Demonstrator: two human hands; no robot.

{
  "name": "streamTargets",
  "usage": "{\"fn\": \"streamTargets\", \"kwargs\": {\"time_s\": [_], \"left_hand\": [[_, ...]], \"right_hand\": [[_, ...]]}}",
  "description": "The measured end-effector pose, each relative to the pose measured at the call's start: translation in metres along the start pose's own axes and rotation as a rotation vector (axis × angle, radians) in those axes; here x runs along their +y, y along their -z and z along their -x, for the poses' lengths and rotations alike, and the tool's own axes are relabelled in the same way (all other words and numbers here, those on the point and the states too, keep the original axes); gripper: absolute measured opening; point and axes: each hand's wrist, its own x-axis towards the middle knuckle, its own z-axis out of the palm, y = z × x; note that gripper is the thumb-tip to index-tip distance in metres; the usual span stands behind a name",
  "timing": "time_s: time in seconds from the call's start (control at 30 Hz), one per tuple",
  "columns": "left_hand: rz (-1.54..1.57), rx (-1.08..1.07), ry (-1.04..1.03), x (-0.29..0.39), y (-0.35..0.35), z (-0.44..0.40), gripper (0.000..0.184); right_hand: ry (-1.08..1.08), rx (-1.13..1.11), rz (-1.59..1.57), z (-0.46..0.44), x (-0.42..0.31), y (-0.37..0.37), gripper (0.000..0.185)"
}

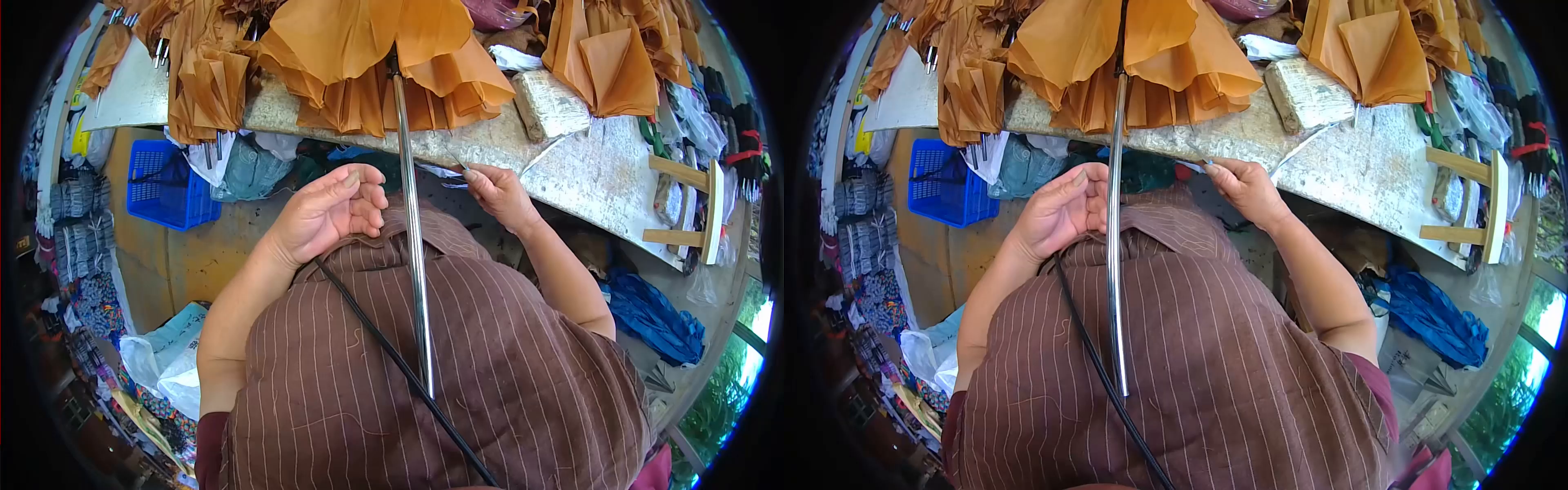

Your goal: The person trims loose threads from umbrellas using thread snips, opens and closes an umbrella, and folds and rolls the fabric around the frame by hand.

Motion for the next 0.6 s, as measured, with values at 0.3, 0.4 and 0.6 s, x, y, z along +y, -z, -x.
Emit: {"fn": "streamTargets", "kwargs": {"time_s": [0.3,0.4,0.6], "left_hand": [[-0.037,0.054,0.020,0.001,-0.004,-0.006,0.028],[-0.154,0.116,0.082,0.002,-0.012,-0.021,0.027],[-0.251,0.255,0.156,-0.018,-0.010,-0.095,0.018]], "right_hand": [[-0.083,-0.001,-0.266,-0.003,-0.015,-0.001,0.039],[-0.128,-0.037,-0.359,-0.003,-0.009,0.002,0.039],[-0.208,-0.044,-0.435,0.012,-0.001,0.012,0.037]]}}
